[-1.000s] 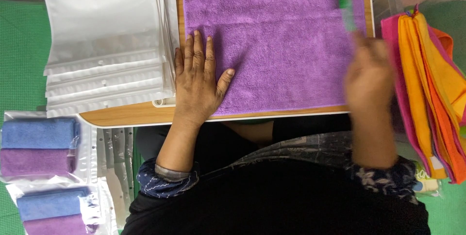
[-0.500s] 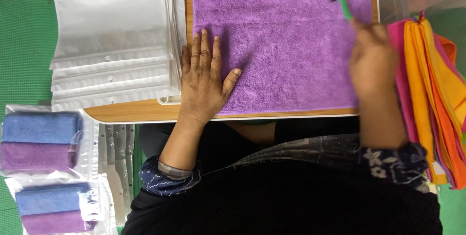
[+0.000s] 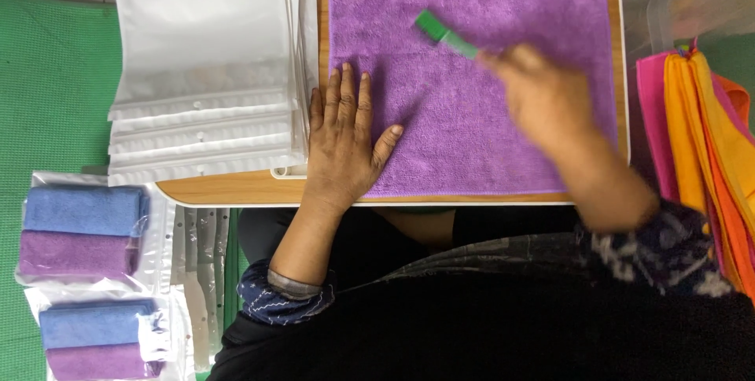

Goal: The person brushes a purple towel with a green brush, folds it, and sets it aside. Then they brush a pink towel and fold it. The towels are handled one at a time on a small wooden table.

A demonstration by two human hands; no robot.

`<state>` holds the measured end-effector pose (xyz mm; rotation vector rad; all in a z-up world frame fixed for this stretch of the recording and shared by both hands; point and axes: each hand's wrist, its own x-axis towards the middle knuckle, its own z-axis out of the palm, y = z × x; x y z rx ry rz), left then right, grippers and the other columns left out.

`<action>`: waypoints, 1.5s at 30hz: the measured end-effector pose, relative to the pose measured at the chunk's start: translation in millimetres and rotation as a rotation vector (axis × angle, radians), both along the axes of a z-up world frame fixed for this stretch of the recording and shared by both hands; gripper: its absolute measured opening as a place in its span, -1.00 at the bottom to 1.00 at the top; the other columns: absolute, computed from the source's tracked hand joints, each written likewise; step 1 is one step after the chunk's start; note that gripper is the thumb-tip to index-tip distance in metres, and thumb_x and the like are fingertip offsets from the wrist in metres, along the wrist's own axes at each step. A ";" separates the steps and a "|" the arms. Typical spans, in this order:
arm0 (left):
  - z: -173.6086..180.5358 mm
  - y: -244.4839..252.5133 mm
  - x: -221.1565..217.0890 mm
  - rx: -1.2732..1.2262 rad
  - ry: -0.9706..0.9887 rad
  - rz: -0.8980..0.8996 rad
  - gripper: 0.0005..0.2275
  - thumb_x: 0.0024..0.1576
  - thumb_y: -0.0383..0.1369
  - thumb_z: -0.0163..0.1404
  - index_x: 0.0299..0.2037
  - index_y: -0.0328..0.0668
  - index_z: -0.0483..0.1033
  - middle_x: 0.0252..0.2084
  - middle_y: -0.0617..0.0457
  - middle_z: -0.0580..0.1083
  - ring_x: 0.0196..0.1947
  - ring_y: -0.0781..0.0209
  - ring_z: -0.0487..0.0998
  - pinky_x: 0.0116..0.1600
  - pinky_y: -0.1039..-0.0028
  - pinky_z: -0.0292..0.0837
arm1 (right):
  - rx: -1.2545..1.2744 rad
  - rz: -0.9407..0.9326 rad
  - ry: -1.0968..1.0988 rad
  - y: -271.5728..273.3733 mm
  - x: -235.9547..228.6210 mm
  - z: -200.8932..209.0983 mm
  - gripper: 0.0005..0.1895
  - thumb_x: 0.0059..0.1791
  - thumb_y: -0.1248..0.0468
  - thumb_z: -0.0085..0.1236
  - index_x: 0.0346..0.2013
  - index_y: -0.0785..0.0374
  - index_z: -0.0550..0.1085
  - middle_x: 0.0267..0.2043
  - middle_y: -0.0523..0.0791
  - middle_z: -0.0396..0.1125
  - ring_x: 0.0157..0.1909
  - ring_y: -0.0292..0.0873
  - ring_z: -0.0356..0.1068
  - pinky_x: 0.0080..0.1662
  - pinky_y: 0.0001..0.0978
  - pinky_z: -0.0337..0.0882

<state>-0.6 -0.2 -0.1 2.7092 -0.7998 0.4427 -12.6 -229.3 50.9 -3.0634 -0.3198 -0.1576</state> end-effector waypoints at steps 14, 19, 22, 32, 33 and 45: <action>7.2 -0.8 2.1 0.028 0.104 0.011 -0.42 0.07 0.02 -0.43 0.14 -0.32 -0.07 0.18 -0.26 -0.05 0.21 -0.08 -0.07 0.20 0.11 -0.13 | 0.259 0.272 -0.024 -7.6 16.3 -30.7 -0.68 -0.13 0.40 -0.18 -0.12 0.09 0.36 -0.21 -0.07 0.23 -0.46 -0.15 0.14 -0.45 -0.41 0.21; 2.5 0.3 1.3 -0.014 0.027 0.001 -0.43 0.07 0.01 -0.38 0.13 -0.30 -0.05 0.17 -0.24 -0.01 0.20 -0.08 -0.01 0.21 0.12 -0.07 | 0.131 -0.006 0.144 -30.1 53.0 -15.5 -0.49 -0.15 0.49 -0.12 0.07 0.06 0.25 -0.39 -0.10 0.08 -0.66 -0.27 -0.02 -0.69 -0.52 0.11; 3.7 0.6 2.1 -0.016 0.015 0.004 -0.44 0.07 0.00 -0.40 0.13 -0.32 -0.05 0.17 -0.24 -0.01 0.20 -0.09 -0.02 0.22 0.13 -0.07 | 0.282 0.018 -0.128 -60.0 74.0 -30.7 -0.57 -0.16 0.63 -0.19 -0.04 0.34 0.39 -0.35 -0.03 0.16 -0.47 -0.08 0.14 -0.49 -0.32 0.19; 2.8 0.5 3.3 -0.034 0.034 -0.001 -0.42 0.06 0.01 -0.39 0.12 -0.34 -0.04 0.17 -0.25 0.00 0.20 -0.09 0.00 0.21 0.11 -0.04 | 0.285 0.358 0.059 -3.6 41.1 -32.6 -0.65 -0.07 0.43 -0.22 -0.03 0.06 0.30 -0.16 -0.03 0.21 -0.70 -0.35 0.01 -0.71 -0.68 0.12; 3.6 0.7 3.1 -0.034 0.036 -0.004 -0.42 0.07 0.01 -0.39 0.12 -0.34 -0.05 0.17 -0.25 0.00 0.20 -0.09 0.00 0.21 0.11 -0.05 | 0.336 0.373 0.066 -5.5 45.8 -40.6 -0.61 -0.07 0.49 -0.20 -0.01 0.04 0.27 -0.17 -0.02 0.20 -0.64 -0.33 0.09 -0.65 -0.69 0.20; 0.4 1.4 3.5 -0.028 0.054 -0.005 -0.41 0.07 0.02 -0.40 0.14 -0.32 -0.09 0.19 -0.23 -0.04 0.22 -0.07 -0.04 0.23 0.11 -0.06 | 0.291 0.348 -0.006 18.0 60.3 -7.9 -0.71 -0.05 0.44 -0.23 -0.08 0.21 0.34 -0.20 -0.01 0.23 -0.73 -0.35 -0.03 -0.74 -0.65 0.09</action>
